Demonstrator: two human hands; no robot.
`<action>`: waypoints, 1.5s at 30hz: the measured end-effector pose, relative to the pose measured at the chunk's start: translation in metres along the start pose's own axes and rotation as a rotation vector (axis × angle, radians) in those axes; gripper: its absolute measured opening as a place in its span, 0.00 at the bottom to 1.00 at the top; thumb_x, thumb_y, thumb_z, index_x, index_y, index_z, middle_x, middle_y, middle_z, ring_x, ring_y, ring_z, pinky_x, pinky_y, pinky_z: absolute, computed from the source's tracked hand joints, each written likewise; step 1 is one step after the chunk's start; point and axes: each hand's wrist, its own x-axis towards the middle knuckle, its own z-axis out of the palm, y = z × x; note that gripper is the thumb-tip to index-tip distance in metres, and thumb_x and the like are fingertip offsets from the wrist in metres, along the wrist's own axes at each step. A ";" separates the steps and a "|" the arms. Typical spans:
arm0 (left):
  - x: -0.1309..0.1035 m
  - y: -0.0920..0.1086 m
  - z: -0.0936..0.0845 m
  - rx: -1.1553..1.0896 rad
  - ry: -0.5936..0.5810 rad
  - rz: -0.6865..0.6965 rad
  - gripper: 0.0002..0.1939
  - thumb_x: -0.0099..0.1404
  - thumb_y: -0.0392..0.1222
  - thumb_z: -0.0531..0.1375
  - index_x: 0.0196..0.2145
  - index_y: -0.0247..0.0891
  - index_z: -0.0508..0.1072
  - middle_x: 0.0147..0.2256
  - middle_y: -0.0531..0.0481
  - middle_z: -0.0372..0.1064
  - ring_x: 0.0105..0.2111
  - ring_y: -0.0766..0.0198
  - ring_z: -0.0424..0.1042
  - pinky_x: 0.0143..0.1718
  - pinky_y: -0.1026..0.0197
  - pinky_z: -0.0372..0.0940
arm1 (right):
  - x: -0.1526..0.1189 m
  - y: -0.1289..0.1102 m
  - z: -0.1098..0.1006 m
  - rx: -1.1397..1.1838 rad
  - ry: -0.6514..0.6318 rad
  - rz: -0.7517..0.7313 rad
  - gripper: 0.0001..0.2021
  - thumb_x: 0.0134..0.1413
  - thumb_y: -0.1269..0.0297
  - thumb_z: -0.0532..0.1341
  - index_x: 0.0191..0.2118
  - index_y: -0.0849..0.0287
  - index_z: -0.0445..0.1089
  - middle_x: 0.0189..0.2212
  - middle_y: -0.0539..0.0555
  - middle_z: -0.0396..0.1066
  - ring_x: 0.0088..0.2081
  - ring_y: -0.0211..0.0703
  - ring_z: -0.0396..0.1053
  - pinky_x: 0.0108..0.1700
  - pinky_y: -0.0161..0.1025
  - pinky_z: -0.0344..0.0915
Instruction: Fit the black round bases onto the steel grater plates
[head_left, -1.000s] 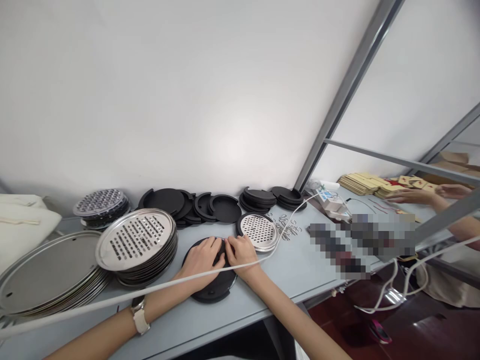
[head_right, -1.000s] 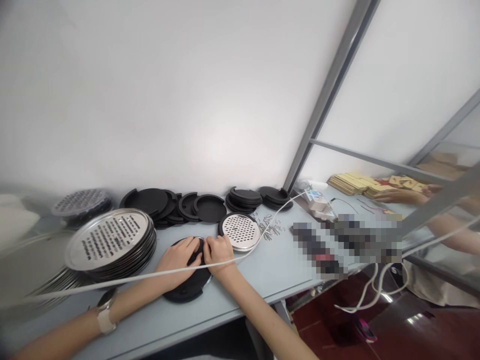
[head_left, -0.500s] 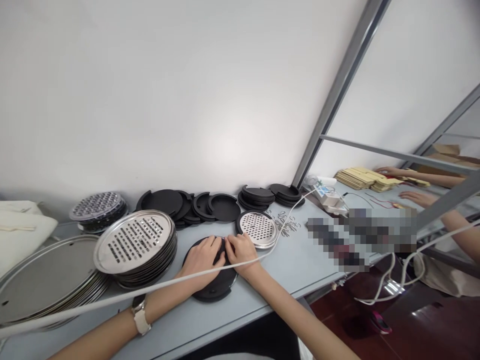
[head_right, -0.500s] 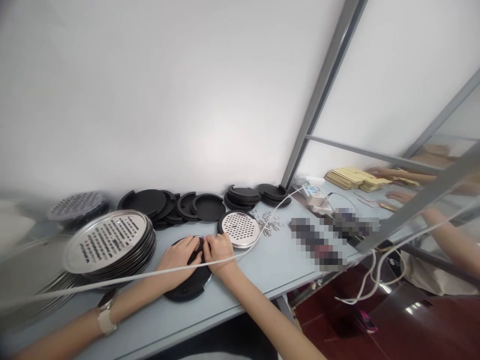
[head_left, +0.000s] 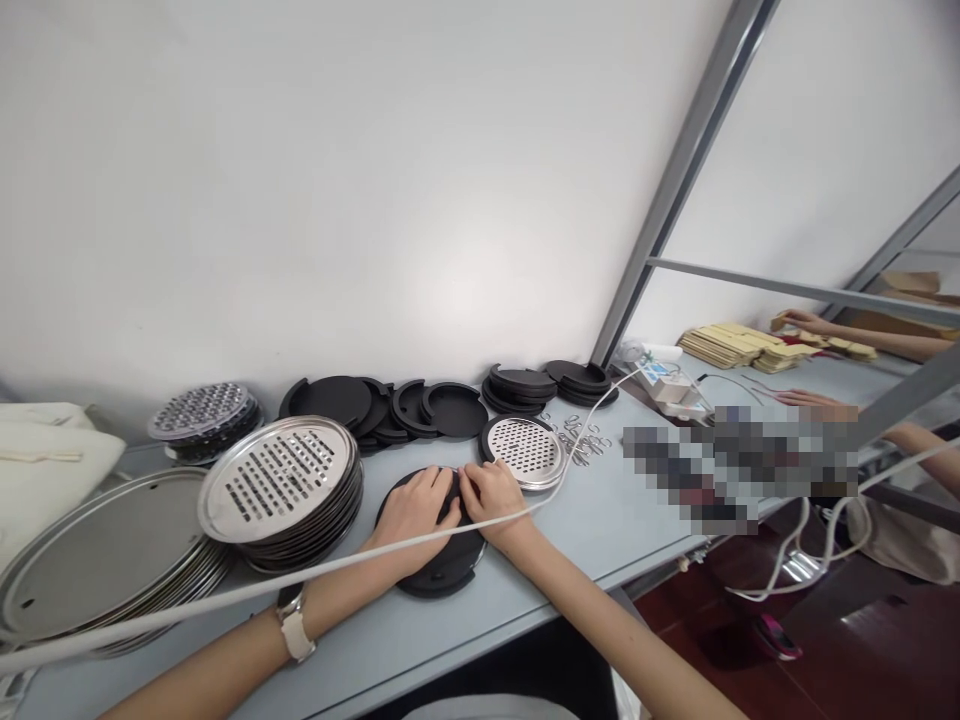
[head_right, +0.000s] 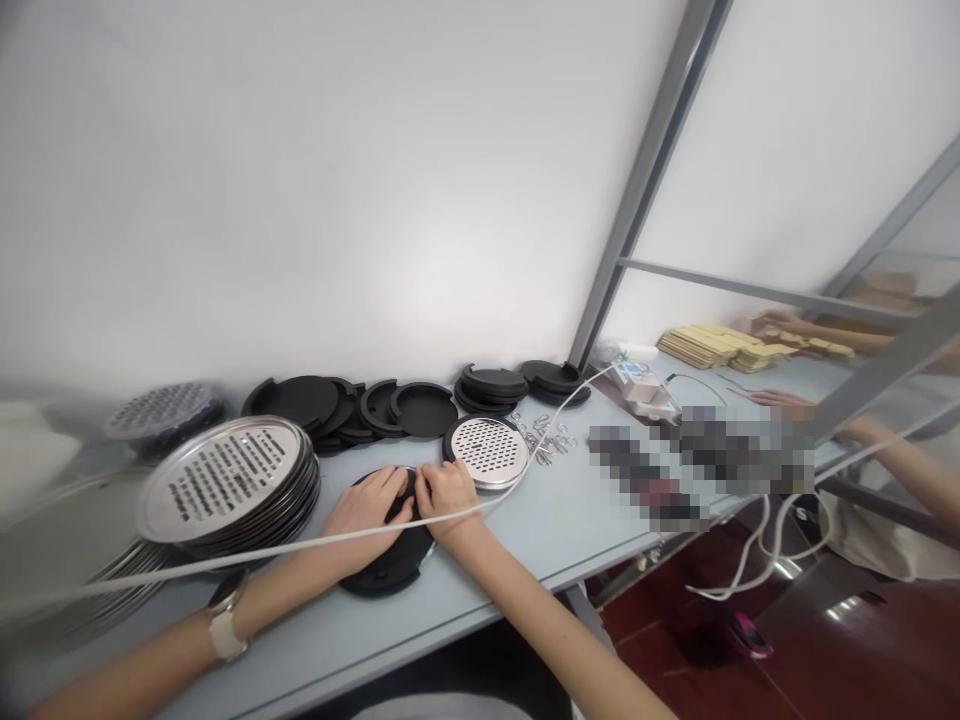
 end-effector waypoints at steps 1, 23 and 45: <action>0.000 0.000 0.000 0.002 -0.001 -0.003 0.05 0.66 0.38 0.53 0.41 0.39 0.65 0.38 0.49 0.66 0.37 0.58 0.68 0.35 0.58 0.62 | 0.000 0.000 0.000 0.005 0.000 -0.001 0.16 0.65 0.68 0.50 0.26 0.59 0.67 0.22 0.52 0.69 0.28 0.41 0.64 0.39 0.39 0.49; 0.000 0.000 -0.001 0.023 0.002 0.026 0.05 0.66 0.37 0.54 0.41 0.39 0.65 0.38 0.50 0.67 0.38 0.59 0.67 0.35 0.59 0.61 | 0.002 0.002 -0.003 0.061 -0.015 -0.006 0.15 0.62 0.69 0.52 0.24 0.59 0.67 0.20 0.50 0.66 0.25 0.38 0.61 0.36 0.36 0.50; 0.000 0.001 -0.004 0.028 -0.009 0.034 0.04 0.66 0.37 0.54 0.39 0.39 0.65 0.37 0.50 0.66 0.37 0.59 0.67 0.34 0.59 0.61 | -0.001 -0.004 -0.004 0.017 -0.025 0.021 0.15 0.64 0.67 0.52 0.26 0.59 0.69 0.21 0.52 0.70 0.25 0.39 0.64 0.35 0.36 0.50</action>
